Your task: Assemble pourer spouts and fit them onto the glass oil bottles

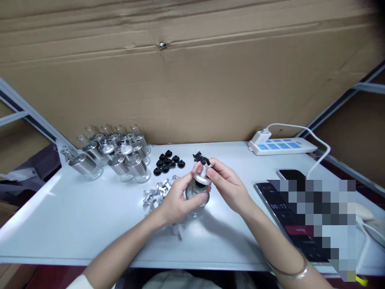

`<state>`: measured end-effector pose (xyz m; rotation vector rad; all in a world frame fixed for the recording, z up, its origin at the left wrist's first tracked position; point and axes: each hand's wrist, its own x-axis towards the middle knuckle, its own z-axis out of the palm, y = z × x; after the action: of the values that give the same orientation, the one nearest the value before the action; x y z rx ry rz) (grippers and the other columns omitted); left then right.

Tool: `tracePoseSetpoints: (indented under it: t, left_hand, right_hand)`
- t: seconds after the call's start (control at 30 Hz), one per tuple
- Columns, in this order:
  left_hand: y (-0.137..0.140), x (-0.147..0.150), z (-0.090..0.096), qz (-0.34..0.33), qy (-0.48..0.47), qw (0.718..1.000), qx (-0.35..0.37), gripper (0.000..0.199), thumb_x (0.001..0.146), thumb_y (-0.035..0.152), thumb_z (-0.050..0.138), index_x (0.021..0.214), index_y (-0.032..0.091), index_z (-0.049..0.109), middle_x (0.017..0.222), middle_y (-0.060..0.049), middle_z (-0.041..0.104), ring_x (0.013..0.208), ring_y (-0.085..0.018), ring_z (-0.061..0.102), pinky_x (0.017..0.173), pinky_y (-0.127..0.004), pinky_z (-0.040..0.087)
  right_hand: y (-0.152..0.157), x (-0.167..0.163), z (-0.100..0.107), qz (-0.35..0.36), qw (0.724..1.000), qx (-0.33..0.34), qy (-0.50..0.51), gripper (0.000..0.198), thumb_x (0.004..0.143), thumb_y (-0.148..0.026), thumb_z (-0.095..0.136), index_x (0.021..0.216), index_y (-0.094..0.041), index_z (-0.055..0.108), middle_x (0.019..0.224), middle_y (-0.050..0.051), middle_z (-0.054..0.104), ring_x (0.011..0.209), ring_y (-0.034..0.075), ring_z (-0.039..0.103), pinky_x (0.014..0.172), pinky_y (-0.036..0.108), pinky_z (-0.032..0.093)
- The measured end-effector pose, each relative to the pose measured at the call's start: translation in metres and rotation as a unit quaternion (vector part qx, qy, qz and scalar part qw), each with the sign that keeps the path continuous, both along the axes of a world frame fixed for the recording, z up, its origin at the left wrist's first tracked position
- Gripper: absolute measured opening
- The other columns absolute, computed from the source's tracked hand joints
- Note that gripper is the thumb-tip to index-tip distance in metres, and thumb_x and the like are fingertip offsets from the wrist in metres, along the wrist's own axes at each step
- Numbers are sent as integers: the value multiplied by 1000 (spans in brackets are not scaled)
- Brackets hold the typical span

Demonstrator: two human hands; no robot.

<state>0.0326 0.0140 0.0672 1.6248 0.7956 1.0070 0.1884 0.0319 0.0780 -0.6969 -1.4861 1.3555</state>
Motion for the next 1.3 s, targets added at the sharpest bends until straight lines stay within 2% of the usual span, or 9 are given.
tracePoseSetpoints:
  t: [0.1, 0.2, 0.3, 0.4, 0.67, 0.8, 0.9, 1.0, 1.3]
  left_hand:
    - [4, -2, 6, -54, 4, 998, -33, 29, 81, 32, 56, 103, 13, 60, 94, -9, 65, 90, -23, 59, 89, -36, 43]
    - [7, -1, 6, -94, -49, 992, -72, 35, 83, 42, 49, 102, 13, 58, 87, -8, 64, 87, -23, 58, 87, -37, 43]
    - [8, 2, 3, -111, -82, 986, -98, 51, 88, 57, 33, 96, 15, 59, 84, -8, 63, 83, -23, 58, 84, -37, 44]
    - [7, 5, 2, -106, -76, 983, -128, 60, 87, 66, 27, 91, 16, 60, 81, -8, 63, 76, -21, 58, 77, -35, 45]
    - [8, 6, 4, -72, -59, 987, -128, 48, 85, 58, 36, 75, 16, 56, 74, -6, 60, 71, -19, 54, 69, -32, 44]
    - [7, 5, 2, -52, -50, 992, -106, 45, 85, 55, 37, 71, 16, 55, 76, -6, 60, 75, -19, 54, 75, -33, 44]
    - [7, 6, 1, -43, -45, 993, -103, 45, 84, 55, 37, 71, 15, 55, 75, -6, 62, 72, -19, 54, 73, -33, 44]
    - [7, 6, 1, -37, -38, 994, -94, 47, 82, 58, 39, 71, 15, 55, 73, -6, 62, 70, -19, 55, 69, -32, 43]
    - [9, 5, -6, -43, -53, 994, -80, 52, 82, 61, 39, 73, 15, 60, 75, -7, 63, 72, -21, 55, 73, -35, 46]
  right_hand:
    - [0, 3, 1, 3, 1000, 3, -20, 34, 85, -53, 53, 87, -21, 61, 71, -1, 52, 53, 10, 42, 47, 23, 38]
    - [0, 4, 4, 22, 999, -2, -23, 34, 85, -54, 54, 85, -21, 59, 73, -1, 55, 52, 10, 48, 48, 24, 43]
    - [0, 6, 8, 37, 999, -2, -35, 33, 84, -53, 55, 84, -20, 58, 71, -1, 54, 52, 10, 50, 49, 23, 45]
    - [-1, 7, 11, 40, 998, 11, -52, 30, 86, -49, 55, 85, -20, 57, 73, -1, 52, 54, 10, 51, 50, 22, 47]
    - [-6, 6, 7, -1, 991, 83, -107, 34, 89, -51, 47, 93, -20, 62, 89, 3, 52, 64, 11, 54, 52, 22, 48]
    - [-7, 6, 4, -33, 978, 146, -145, 32, 93, -47, 43, 98, -22, 61, 97, 7, 56, 89, 19, 56, 67, 28, 51]
    - [-8, 6, 3, -46, 968, 188, -161, 27, 94, -42, 43, 98, -22, 60, 100, 8, 59, 98, 22, 54, 80, 34, 48]
    - [-9, 6, 2, -52, 962, 212, -166, 25, 94, -40, 43, 98, -23, 60, 100, 8, 62, 100, 22, 54, 87, 38, 45]
    - [-9, 4, 1, -62, 956, 237, -161, 22, 94, -38, 44, 95, -24, 60, 100, 8, 64, 100, 23, 56, 85, 41, 46]
